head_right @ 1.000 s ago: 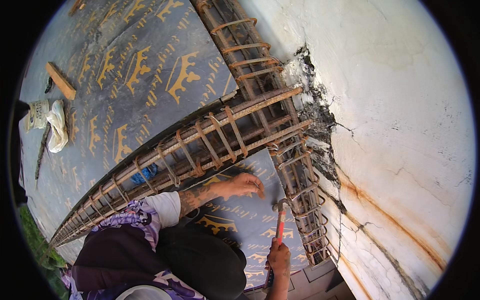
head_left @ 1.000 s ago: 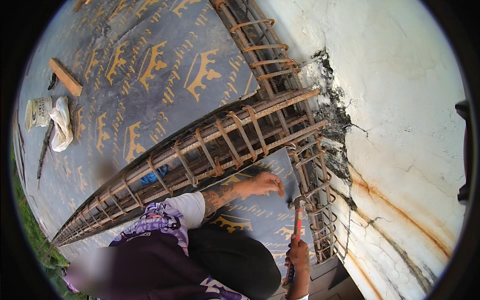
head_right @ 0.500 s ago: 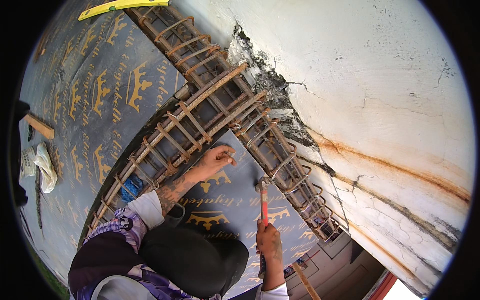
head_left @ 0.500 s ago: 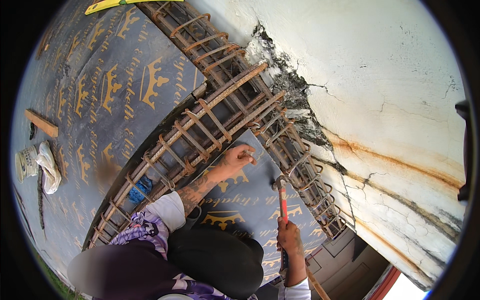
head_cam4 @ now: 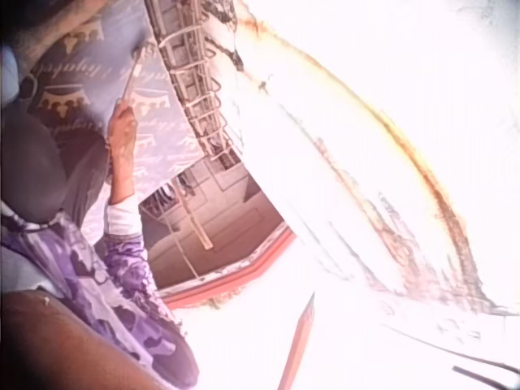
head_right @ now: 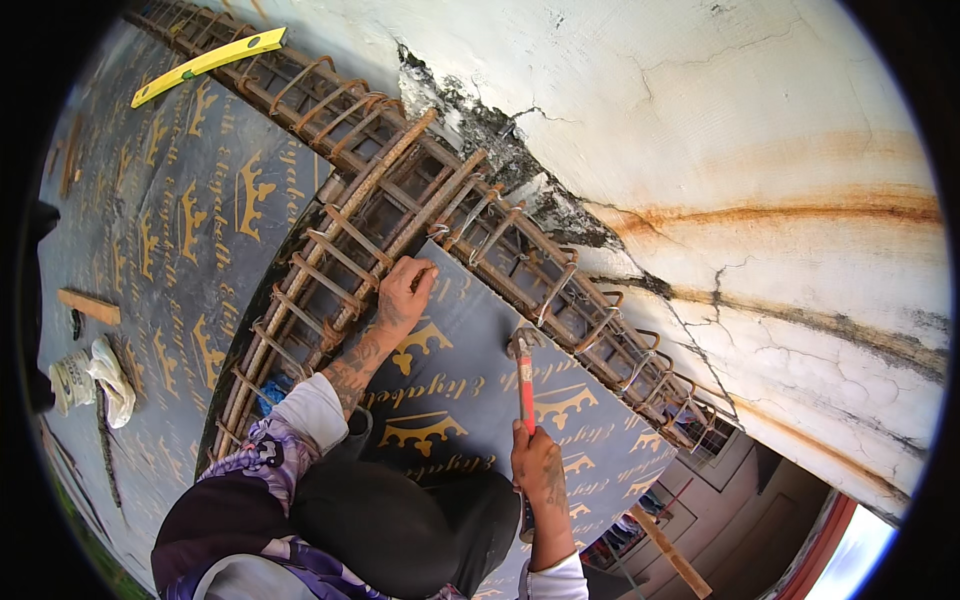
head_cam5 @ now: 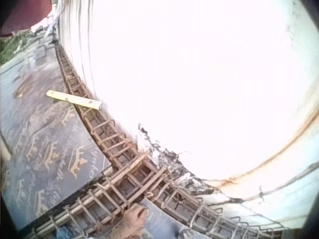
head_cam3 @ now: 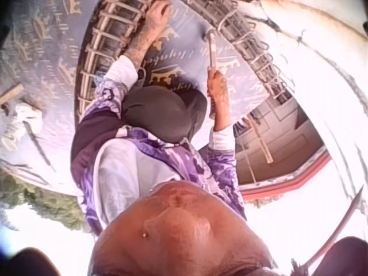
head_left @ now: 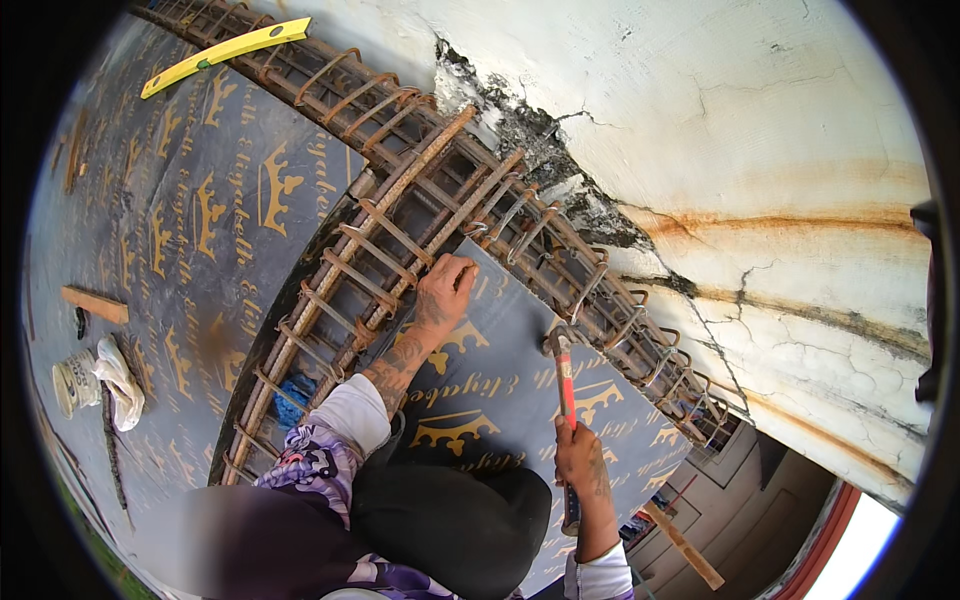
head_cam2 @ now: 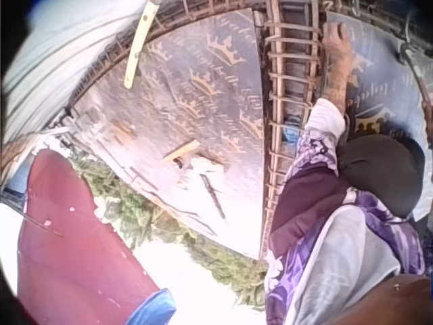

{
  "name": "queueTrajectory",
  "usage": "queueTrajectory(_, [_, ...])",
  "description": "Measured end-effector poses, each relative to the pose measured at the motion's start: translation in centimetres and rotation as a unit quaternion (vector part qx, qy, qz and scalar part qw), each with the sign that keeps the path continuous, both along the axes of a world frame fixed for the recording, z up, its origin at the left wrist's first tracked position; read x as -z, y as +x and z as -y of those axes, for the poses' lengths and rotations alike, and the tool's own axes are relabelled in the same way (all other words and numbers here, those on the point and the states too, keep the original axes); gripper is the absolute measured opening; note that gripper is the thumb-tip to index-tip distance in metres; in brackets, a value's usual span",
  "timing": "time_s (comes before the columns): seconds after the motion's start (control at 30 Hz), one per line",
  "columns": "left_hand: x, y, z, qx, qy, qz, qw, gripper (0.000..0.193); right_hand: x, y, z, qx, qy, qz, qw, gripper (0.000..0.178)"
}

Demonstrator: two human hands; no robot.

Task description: The person lifts and positions a large patterned formwork panel onto a rebar grid on a roof, then uses a hammer to drive nails along the panel edges to secure it. The person walks on the rebar and adjusts the panel alignment before nailing.

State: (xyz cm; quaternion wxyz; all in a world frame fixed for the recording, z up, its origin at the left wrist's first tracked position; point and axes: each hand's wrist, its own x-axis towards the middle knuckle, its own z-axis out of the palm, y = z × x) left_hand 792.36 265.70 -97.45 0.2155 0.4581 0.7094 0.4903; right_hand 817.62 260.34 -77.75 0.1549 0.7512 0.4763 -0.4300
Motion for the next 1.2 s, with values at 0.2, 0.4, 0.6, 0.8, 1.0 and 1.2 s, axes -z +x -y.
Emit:
queueTrajectory(0.2, [-0.1, 0.7, -0.9, -0.041, -0.004, -0.106, 0.993, 0.009, 0.2, 0.3, 1.0, 0.076, 0.002, -0.067, 0.995, 0.053])
queueTrajectory(0.4, [1.1, 1.4, -1.2, -0.089, -0.022, -0.135, 0.987, 0.009, 0.1, -2.3, 0.8, 0.071, 0.065, -0.177, 0.980, 0.041])
queueTrajectory(0.6, [2.0, 1.7, -1.3, -0.119, -0.017, -0.103, 0.987, 0.013, 2.3, -6.2, -2.2, -0.086, 0.162, -0.185, 0.965, 0.035])
queueTrajectory(0.8, [1.7, 1.4, -1.4, -0.103, -0.018, -0.085, 0.991, 0.012, 2.9, -8.2, -3.1, -0.109, 0.244, -0.210, 0.940, 0.033])
queueTrajectory(1.0, [1.1, 1.7, -1.6, -0.101, -0.004, -0.113, 0.988, 0.013, 6.1, -8.2, -3.3, -0.161, 0.250, -0.182, 0.937, 0.029])
queueTrajectory(1.2, [1.5, 1.1, -1.1, -0.096, -0.027, -0.131, 0.986, 0.012, 3.5, -8.6, -3.5, -0.168, 0.249, -0.208, 0.931, 0.026])
